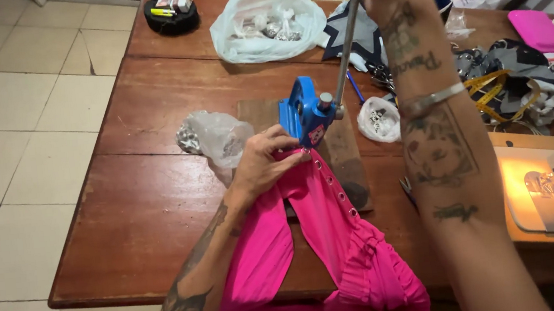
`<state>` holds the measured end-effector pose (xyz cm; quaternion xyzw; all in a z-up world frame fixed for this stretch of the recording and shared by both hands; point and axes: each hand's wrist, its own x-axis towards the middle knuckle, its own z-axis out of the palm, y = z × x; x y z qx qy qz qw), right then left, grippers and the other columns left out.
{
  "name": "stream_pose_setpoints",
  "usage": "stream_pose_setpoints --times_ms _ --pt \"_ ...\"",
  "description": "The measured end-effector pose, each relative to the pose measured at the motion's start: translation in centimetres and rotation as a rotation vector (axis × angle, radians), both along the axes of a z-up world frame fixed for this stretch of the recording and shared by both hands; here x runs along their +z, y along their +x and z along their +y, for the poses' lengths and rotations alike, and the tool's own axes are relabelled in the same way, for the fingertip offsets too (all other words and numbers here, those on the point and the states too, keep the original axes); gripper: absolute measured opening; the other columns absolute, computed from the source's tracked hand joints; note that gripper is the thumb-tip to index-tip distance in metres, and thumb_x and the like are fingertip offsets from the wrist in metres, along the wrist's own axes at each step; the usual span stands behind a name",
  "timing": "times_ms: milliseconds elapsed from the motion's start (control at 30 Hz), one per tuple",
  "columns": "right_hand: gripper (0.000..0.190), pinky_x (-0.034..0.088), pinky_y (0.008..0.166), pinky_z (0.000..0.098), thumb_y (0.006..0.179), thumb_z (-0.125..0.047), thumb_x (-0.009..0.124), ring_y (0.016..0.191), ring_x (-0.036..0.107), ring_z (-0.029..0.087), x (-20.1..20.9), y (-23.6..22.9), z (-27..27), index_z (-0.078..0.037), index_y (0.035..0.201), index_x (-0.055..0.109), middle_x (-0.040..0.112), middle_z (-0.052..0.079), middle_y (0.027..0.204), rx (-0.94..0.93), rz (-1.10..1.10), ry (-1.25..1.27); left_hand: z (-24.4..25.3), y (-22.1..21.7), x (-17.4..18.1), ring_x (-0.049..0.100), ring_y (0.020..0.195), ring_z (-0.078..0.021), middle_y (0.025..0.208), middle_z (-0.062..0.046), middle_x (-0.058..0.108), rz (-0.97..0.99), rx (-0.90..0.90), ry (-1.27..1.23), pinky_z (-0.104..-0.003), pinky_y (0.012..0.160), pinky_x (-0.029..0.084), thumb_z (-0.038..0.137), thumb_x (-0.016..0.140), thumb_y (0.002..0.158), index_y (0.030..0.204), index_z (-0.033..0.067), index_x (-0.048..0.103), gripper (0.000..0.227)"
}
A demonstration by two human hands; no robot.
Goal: The person uses a manual eyelet press to attach metal eyelets to a pink fabric garment. They repeatedly position the fabric under the press, pull the lever to secure the eyelets, and trim excess material with scissors.
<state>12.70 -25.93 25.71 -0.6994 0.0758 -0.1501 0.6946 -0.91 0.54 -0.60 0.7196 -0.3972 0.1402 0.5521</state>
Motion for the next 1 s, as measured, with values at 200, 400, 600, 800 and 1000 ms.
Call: stream_pose_setpoints --times_ms 200,400,600,800,1000 --pt "0.049 0.072 0.101 0.0415 0.111 -0.056 0.052 0.117 0.091 0.027 -0.3 -5.5 2.5 -0.013 0.125 0.071 0.075 0.007 0.124 0.226 -0.228 0.084 -0.3 0.0 -0.7 0.076 0.092 -0.0178 0.105 -0.003 0.078 0.039 0.011 -0.003 -0.034 0.081 0.058 0.022 0.097 0.108 0.116 0.0087 0.093 0.016" --pt "0.073 0.056 0.124 0.0601 0.107 -0.068 0.049 0.146 0.073 0.032 -14.5 -18.1 1.4 -0.018 0.157 0.068 0.080 0.012 0.145 0.182 0.234 -0.286 -0.3 0.7 -1.8 0.074 0.084 -0.0254 0.100 -0.006 0.078 0.157 0.053 -0.062 -0.039 0.081 0.063 0.033 0.105 0.096 0.121 0.0204 0.096 0.029" --pt "0.026 0.068 0.081 0.0378 0.113 -0.034 0.093 0.091 0.081 0.022 -21.5 -22.7 2.2 -0.010 0.122 0.092 0.086 0.010 0.100 0.302 0.526 -0.063 0.8 0.8 -0.5 0.077 0.085 -0.0210 0.096 -0.005 0.083 0.419 0.154 0.049 -0.036 0.083 0.063 0.043 0.114 0.080 0.125 0.0233 0.097 0.052" --pt "0.011 0.067 0.074 0.0319 0.117 -0.020 0.084 0.085 0.083 0.016 -25.1 -20.1 0.3 -0.009 0.118 0.085 0.082 0.006 0.095 0.287 0.457 0.138 1.1 1.2 2.0 0.079 0.080 -0.0290 0.085 -0.014 0.086 0.700 0.166 0.296 -0.044 0.076 0.061 0.054 0.095 0.099 0.101 0.0120 0.094 0.042" --pt "0.011 0.068 0.075 0.0319 0.113 -0.017 0.082 0.082 0.083 0.015 -20.8 -20.8 2.5 -0.007 0.111 0.085 0.081 0.004 0.092 0.284 0.395 0.179 -0.9 2.1 0.3 0.071 0.074 -0.0131 0.079 -0.002 0.079 0.876 0.043 0.052 -0.026 0.068 0.054 0.029 0.093 0.098 0.095 0.0108 0.094 0.018"
